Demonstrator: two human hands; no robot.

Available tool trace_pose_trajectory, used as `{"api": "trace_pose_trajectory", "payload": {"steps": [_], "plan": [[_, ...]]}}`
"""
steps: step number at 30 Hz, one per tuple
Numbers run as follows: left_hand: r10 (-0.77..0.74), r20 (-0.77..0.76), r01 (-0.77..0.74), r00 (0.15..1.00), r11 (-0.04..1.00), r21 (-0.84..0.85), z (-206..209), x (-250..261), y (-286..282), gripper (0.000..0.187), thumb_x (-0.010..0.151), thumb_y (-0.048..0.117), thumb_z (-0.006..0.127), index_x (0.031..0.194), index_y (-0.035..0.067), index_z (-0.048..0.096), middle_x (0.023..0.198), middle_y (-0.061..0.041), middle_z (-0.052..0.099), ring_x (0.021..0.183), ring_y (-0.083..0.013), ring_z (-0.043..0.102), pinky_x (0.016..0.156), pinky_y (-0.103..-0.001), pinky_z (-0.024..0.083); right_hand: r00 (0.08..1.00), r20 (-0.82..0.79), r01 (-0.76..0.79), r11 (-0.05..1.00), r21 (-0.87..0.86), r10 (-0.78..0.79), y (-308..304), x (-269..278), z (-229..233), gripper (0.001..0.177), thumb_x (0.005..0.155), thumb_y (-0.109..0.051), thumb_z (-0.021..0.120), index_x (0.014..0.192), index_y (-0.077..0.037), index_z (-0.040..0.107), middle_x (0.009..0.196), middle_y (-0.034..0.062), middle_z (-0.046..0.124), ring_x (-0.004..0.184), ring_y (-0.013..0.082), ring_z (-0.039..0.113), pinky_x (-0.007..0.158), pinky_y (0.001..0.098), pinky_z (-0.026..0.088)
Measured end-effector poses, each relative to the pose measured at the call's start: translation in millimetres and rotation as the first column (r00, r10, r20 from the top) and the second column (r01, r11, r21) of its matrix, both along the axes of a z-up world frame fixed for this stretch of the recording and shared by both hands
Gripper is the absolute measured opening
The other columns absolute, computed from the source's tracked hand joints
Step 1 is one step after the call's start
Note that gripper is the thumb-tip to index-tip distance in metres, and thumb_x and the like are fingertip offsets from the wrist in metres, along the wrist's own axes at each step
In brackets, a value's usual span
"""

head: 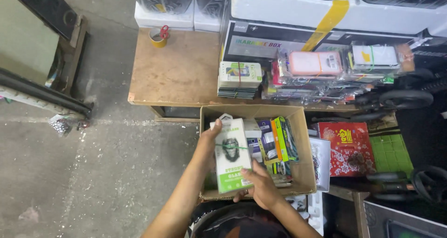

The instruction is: Organizing and checking stock of mobile phone accessories in a box.

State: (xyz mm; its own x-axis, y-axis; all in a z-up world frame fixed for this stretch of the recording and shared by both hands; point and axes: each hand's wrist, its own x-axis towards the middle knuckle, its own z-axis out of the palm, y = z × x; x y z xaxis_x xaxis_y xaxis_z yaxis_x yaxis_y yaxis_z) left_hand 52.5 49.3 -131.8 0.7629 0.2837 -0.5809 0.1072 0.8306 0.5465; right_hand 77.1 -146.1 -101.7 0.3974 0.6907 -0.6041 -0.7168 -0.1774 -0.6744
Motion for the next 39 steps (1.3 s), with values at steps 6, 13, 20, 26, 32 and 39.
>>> {"api": "trace_pose_trajectory", "payload": {"steps": [6, 13, 20, 26, 32, 39], "plan": [[-0.032, -0.005, 0.033, 0.999, 0.991, 0.132, 1.7, -2.7, -54.9, 0.034, 0.097, 0.030, 0.062, 0.113, -0.001, 0.063, 0.095, -0.015, 0.073, 0.078, -0.0252, 0.072, 0.071, -0.039, 0.062, 0.945, 0.179, 0.284, 0.958, -0.028, -0.274, -3.4, 14.6, -21.6, 0.037, 0.102, -0.035, 0.049, 0.120, -0.002, 0.053, 0.092, 0.0170, 0.069, 0.065, 0.0259, 0.071, 0.039, 0.0371, 0.057], [-0.022, -0.028, 0.024, 0.999, 0.998, 0.057, 9.6, -14.3, -49.1, 0.033, 0.096, 0.024, 0.065, 0.116, -0.003, 0.066, 0.100, -0.016, 0.075, 0.083, -0.0246, 0.074, 0.074, -0.038, 0.062, 0.924, 0.187, 0.330, 0.943, 0.054, -0.334, -15.0, 15.8, -37.8, 0.038, 0.101, -0.035, 0.056, 0.123, -0.003, 0.054, 0.100, 0.0134, 0.067, 0.072, 0.0226, 0.068, 0.044, 0.0376, 0.055], [-0.030, 0.044, 0.032, 0.999, 0.998, -0.046, 9.7, -22.1, -48.3, 0.031, 0.094, 0.015, 0.066, 0.119, -0.003, 0.066, 0.106, -0.015, 0.075, 0.091, -0.0252, 0.074, 0.080, -0.038, 0.061, 0.529, 0.849, 0.102, 0.994, -0.050, -0.012, -2.7, 10.5, -0.5, 0.069, 0.096, -0.026, 0.064, 0.153, 0.001, 0.036, 0.143, 0.0217, 0.056, 0.129, 0.0275, 0.056, 0.106, 0.0390, 0.046], [0.090, -0.001, -0.090, 0.996, 0.992, -0.092, 10.9, -24.5, -60.7, 0.032, 0.093, 0.019, 0.066, 0.118, -0.002, 0.067, 0.104, -0.014, 0.074, 0.088, -0.0242, 0.072, 0.078, -0.038, 0.059, 0.557, 0.829, 0.219, 0.956, -0.194, 0.041, -6.1, 3.4, -16.9, 0.064, 0.091, -0.023, 0.070, 0.146, 0.001, 0.047, 0.138, 0.0192, 0.065, 0.125, 0.0264, 0.064, 0.107, 0.0373, 0.050], [0.068, 0.063, -0.066, 0.996, 0.997, -0.026, 8.3, -30.0, -51.4, 0.032, 0.091, 0.016, 0.069, 0.117, -0.002, 0.067, 0.105, -0.013, 0.075, 0.090, -0.0226, 0.073, 0.079, -0.037, 0.060, 0.770, 0.635, -0.071, 0.997, -0.020, 0.068, -18.4, 25.3, -26.5, 0.096, 0.092, -0.033, 0.067, 0.159, -0.003, 0.006, 0.160, 0.0230, 0.034, 0.147, 0.0295, 0.037, 0.118, 0.0412, 0.030], [-0.011, 0.037, 0.008, 0.999, 0.995, 0.094, 9.3, -36.2, -53.2, 0.031, 0.087, 0.011, 0.074, 0.114, -0.003, 0.069, 0.101, -0.013, 0.075, 0.086, -0.0215, 0.072, 0.077, -0.036, 0.059, 0.833, 0.551, -0.089, 0.995, 0.055, 0.044, -15.2, 18.1, -20.4, 0.102, 0.096, -0.056, 0.053, 0.162, -0.003, -0.006, 0.170, 0.0176, 0.012, 0.157, 0.0269, 0.012, 0.123, 0.0411, 0.012]]}}
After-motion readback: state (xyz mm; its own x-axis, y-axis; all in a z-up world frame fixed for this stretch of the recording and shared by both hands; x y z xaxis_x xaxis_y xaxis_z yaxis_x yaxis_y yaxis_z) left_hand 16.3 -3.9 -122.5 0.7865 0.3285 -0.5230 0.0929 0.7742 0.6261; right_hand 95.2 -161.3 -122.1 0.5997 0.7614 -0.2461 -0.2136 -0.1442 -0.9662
